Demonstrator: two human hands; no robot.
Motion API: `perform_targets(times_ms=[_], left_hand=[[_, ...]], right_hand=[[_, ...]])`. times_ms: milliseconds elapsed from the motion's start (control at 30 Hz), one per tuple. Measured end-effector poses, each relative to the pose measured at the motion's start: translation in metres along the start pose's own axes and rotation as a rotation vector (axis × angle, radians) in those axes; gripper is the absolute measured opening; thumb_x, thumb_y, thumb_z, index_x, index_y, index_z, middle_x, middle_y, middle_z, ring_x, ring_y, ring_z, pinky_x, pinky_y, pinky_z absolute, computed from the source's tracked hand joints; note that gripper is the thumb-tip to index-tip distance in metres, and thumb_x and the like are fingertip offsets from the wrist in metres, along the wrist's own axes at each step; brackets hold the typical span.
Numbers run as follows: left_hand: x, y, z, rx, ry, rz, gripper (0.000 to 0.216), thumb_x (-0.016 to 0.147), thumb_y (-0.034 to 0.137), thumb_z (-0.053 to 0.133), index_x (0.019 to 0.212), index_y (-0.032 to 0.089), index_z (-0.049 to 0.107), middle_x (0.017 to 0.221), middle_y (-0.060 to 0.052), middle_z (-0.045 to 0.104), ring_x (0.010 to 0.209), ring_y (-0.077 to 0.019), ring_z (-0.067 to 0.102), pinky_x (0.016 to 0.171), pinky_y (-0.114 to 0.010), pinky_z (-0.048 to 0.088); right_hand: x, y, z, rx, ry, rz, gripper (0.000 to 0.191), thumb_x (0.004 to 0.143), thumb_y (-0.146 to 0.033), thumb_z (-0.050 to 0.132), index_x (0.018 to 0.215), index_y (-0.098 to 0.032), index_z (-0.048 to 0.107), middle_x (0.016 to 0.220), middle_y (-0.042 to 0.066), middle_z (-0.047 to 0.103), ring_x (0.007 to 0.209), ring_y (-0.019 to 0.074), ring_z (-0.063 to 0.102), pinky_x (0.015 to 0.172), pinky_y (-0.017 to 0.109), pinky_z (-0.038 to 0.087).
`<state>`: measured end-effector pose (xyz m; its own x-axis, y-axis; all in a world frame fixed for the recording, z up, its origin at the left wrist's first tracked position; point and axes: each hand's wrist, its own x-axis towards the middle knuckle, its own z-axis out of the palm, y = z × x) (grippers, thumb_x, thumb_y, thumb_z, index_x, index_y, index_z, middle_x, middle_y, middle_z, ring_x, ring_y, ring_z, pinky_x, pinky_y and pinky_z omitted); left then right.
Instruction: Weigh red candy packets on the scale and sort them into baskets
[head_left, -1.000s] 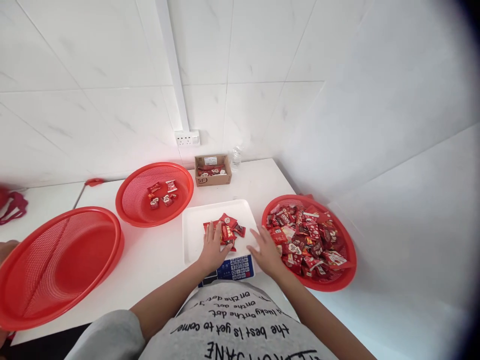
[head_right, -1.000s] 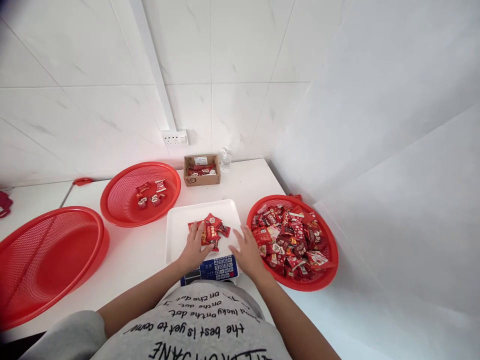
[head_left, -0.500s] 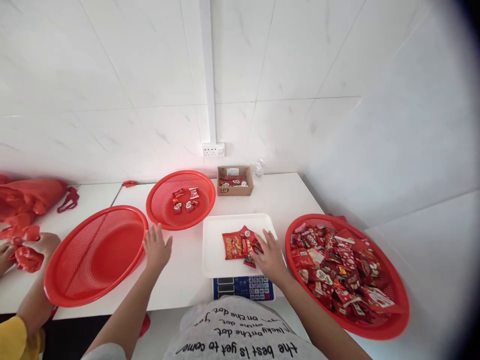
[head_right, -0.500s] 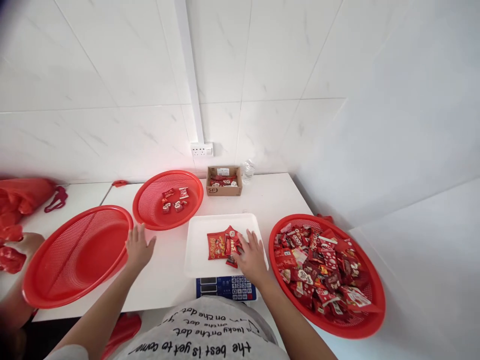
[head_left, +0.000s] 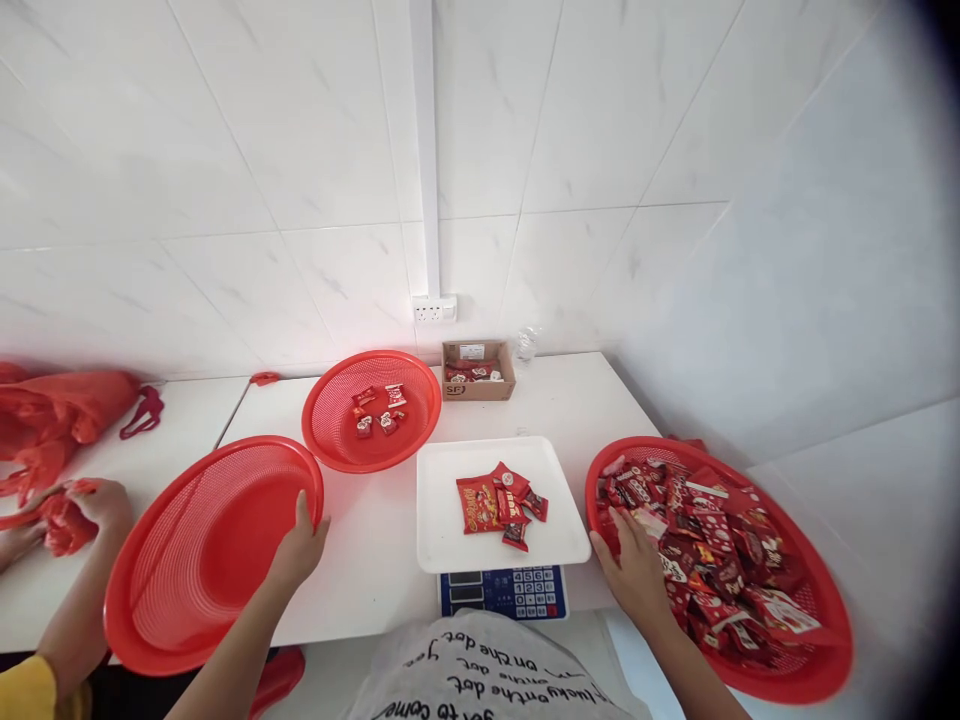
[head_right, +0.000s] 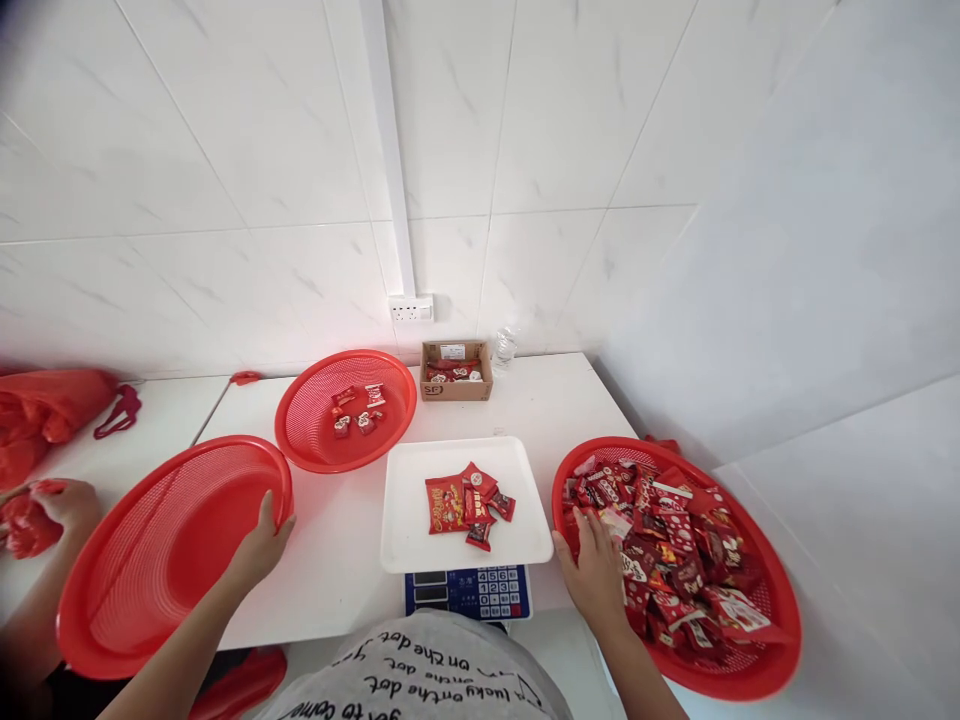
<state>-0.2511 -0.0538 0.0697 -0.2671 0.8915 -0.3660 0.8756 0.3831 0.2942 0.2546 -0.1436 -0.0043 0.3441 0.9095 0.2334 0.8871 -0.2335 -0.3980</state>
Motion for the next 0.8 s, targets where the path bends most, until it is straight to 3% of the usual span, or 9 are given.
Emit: perform_targets(times_ms=[133, 233, 333, 433, 533, 800], left_hand=[[-0.008, 0.029, -0.006, -0.009, -0.097, 0.046, 0.062, 0.092, 0.03, 0.022, 0.145, 0.007, 0.001, 0.074, -0.008, 0.065, 0.069, -0.0233, 0.065, 0.07, -0.034, 0.046], [-0.001, 0.041, -0.01, 0.034, -0.123, 0.118, 0.062, 0.089, 0.02, 0.023, 0.145, 0.009, -0.001, 0.068, -0.002, 0.062, 0.063, -0.0186, 0.061, 0.066, -0.03, 0.045], [0.017, 0.049, -0.016, 0.208, -0.074, 0.221, 0.065, 0.085, 0.016, 0.031, 0.146, 0.016, 0.01, 0.087, -0.008, 0.064, 0.079, -0.0208, 0.062, 0.067, -0.03, 0.044], [0.036, 0.054, -0.027, 0.395, 0.026, 0.315, 0.057, 0.083, 0.02, 0.043, 0.139, 0.023, 0.034, 0.111, -0.013, 0.057, 0.105, -0.0277, 0.054, 0.077, -0.035, 0.044], [0.05, 0.055, -0.038, 0.499, 0.104, 0.36, 0.05, 0.081, 0.024, 0.052, 0.131, 0.025, 0.047, 0.121, -0.014, 0.051, 0.115, -0.0295, 0.046, 0.089, -0.039, 0.041], [0.065, 0.02, -0.058, 0.486, 0.113, 0.298, 0.051, 0.08, 0.034, 0.056, 0.129, 0.028, 0.046, 0.146, -0.01, 0.032, 0.117, -0.0309, 0.047, 0.095, -0.045, 0.036]], right_hand=[[-0.001, -0.003, 0.001, -0.02, -0.016, 0.008, 0.06, 0.085, -0.054, 0.03, 0.124, -0.013, 0.048, 0.13, 0.018, 0.05, 0.125, 0.0307, 0.04, 0.102, 0.053, 0.03], [-0.001, -0.005, -0.001, -0.017, -0.001, 0.0, 0.06, 0.086, -0.054, 0.029, 0.123, -0.012, 0.049, 0.127, 0.018, 0.052, 0.123, 0.0304, 0.042, 0.101, 0.052, 0.032], [0.0, -0.006, -0.003, -0.015, 0.01, -0.008, 0.059, 0.087, -0.053, 0.028, 0.123, -0.012, 0.049, 0.125, 0.018, 0.053, 0.121, 0.0299, 0.044, 0.099, 0.051, 0.034], [-0.001, -0.008, -0.003, -0.022, 0.018, -0.015, 0.058, 0.086, -0.053, 0.029, 0.123, -0.013, 0.049, 0.124, 0.018, 0.054, 0.12, 0.03, 0.045, 0.099, 0.051, 0.034], [-0.001, -0.008, -0.003, -0.033, 0.032, -0.021, 0.059, 0.086, -0.054, 0.028, 0.121, -0.012, 0.051, 0.123, 0.018, 0.055, 0.119, 0.031, 0.045, 0.099, 0.052, 0.034], [0.0, -0.005, -0.001, -0.034, 0.065, -0.028, 0.06, 0.086, -0.056, 0.029, 0.117, -0.011, 0.053, 0.119, 0.019, 0.057, 0.115, 0.0313, 0.048, 0.097, 0.051, 0.037]])
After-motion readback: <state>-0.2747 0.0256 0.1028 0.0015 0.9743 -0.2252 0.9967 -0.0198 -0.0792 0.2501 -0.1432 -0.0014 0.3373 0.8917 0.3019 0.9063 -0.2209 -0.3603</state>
